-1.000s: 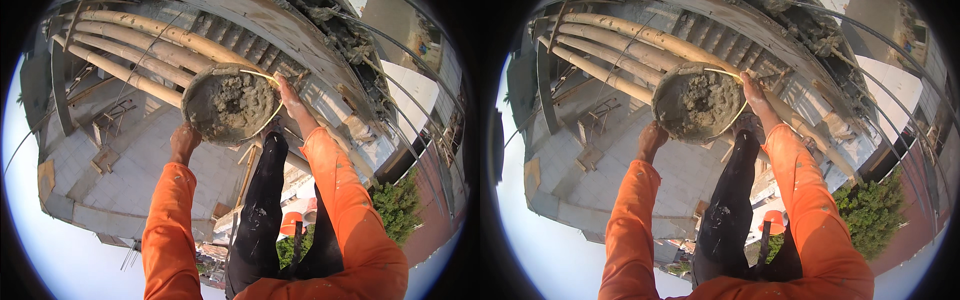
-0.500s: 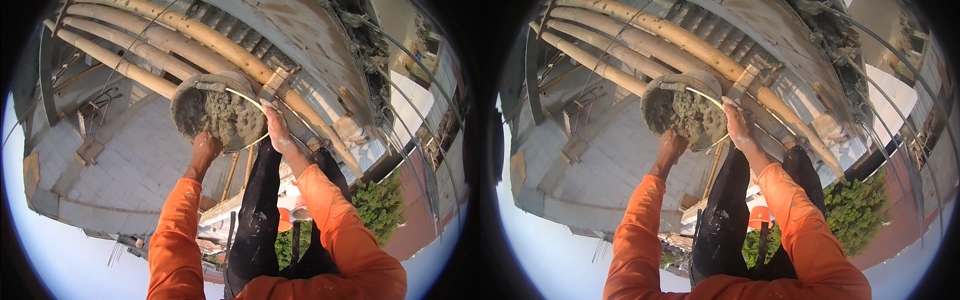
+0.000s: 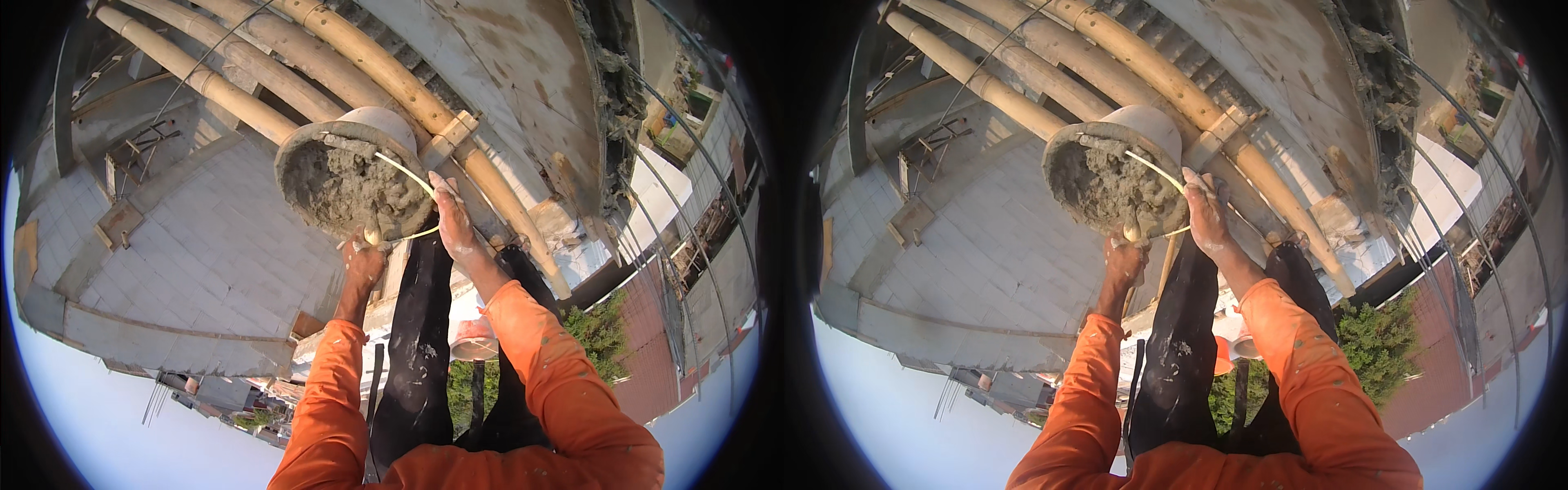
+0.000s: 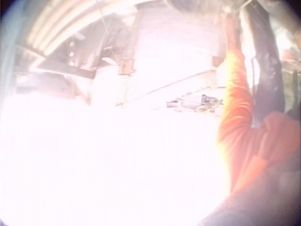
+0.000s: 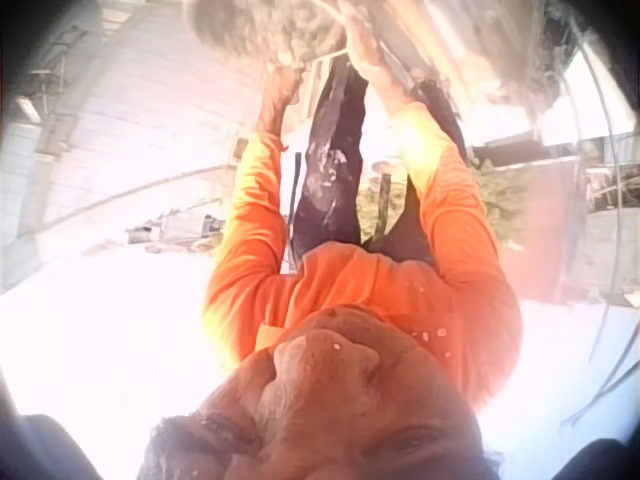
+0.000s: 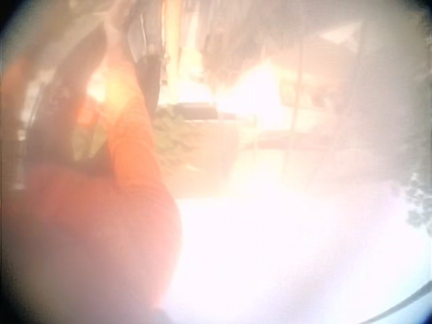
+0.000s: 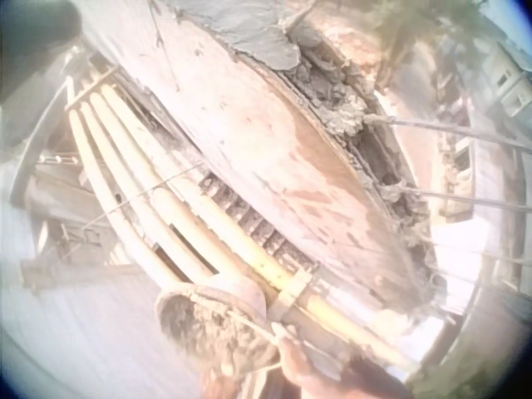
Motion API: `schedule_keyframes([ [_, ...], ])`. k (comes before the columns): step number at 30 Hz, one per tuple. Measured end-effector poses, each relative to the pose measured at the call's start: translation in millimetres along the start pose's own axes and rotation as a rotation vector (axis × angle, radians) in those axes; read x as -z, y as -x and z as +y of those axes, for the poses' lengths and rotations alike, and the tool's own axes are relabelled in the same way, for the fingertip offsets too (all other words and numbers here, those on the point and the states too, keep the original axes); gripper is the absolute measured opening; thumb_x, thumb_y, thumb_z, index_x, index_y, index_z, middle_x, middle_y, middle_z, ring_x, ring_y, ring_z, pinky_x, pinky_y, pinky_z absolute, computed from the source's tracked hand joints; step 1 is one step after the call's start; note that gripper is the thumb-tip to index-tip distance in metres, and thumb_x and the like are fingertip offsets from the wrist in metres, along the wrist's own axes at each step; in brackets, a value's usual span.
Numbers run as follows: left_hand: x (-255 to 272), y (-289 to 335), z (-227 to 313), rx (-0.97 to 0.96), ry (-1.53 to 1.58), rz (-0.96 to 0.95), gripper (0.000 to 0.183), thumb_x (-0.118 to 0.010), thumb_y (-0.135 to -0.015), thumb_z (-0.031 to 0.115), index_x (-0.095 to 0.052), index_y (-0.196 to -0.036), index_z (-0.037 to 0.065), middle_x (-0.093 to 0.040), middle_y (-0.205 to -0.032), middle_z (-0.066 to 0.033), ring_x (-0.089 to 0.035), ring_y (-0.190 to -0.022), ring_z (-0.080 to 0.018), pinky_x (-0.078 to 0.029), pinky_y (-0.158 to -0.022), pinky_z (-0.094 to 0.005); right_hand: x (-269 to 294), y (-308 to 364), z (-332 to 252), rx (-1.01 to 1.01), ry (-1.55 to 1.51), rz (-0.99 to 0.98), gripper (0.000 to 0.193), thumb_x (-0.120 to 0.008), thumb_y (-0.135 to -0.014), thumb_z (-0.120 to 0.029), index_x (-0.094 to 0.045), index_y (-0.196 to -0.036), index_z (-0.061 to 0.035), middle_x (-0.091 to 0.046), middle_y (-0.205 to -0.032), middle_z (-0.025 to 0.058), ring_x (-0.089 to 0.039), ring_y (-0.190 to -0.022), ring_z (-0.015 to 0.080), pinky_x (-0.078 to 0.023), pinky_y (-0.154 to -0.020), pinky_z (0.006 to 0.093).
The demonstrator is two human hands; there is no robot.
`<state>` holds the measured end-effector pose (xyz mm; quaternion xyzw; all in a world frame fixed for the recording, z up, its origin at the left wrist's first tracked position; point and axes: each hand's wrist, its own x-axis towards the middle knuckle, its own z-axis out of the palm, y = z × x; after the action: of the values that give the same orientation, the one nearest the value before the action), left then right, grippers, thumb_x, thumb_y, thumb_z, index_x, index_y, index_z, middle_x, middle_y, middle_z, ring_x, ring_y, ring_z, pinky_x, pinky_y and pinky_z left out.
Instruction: The person applies mortar to a concrete beam using a trowel, scooping it from a bucket and smoothing it along the structure.
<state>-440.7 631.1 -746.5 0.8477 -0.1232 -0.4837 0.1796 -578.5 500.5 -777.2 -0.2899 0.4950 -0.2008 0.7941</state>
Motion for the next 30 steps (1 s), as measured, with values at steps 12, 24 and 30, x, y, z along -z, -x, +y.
schedule_keyframes([
  [12, -2, -1, -23, 0.026, 0.209, -0.026, 0.018, -0.057, -0.069, 0.002, -0.05, -0.085, 0.004, -0.05, -0.057, -0.0027, -0.049, -0.043, -0.0118, -0.039, -0.039, -0.0257, 23, -37, -32, -0.167, -0.032, 0.142, 0.049, -0.039, -0.093, -0.033, -0.045, -0.126, 0.0018, -0.048, -0.126, 0.0074, -0.039, -0.117, 0.017, -0.025, -0.101, 0.0273],
  [24, 16, 62, 23, 0.115, 0.224, 0.134, 0.018, -0.058, -0.066, 0.003, -0.043, -0.076, 0.007, -0.045, -0.056, -0.0017, -0.047, -0.043, -0.0124, -0.039, -0.038, -0.0263, 94, -86, -35, -0.239, 0.002, 0.113, 0.075, -0.043, -0.08, -0.065, -0.028, -0.14, -0.0214, -0.043, -0.104, 0.0025, -0.043, -0.089, 0.0163, -0.031, -0.076, 0.0314],
  [30, 4, 134, 56, 0.043, 0.12, 0.147, 0.019, -0.059, -0.065, 0.004, -0.044, -0.077, 0.006, -0.046, -0.057, -0.0014, -0.047, -0.044, -0.0116, -0.04, -0.04, -0.0263, 136, 19, -49, -0.221, 0.069, 0.221, 0.069, -0.046, -0.082, -0.055, -0.035, -0.135, -0.0127, -0.046, -0.096, 0.0012, -0.043, -0.083, 0.0136, -0.031, -0.082, 0.0301],
])
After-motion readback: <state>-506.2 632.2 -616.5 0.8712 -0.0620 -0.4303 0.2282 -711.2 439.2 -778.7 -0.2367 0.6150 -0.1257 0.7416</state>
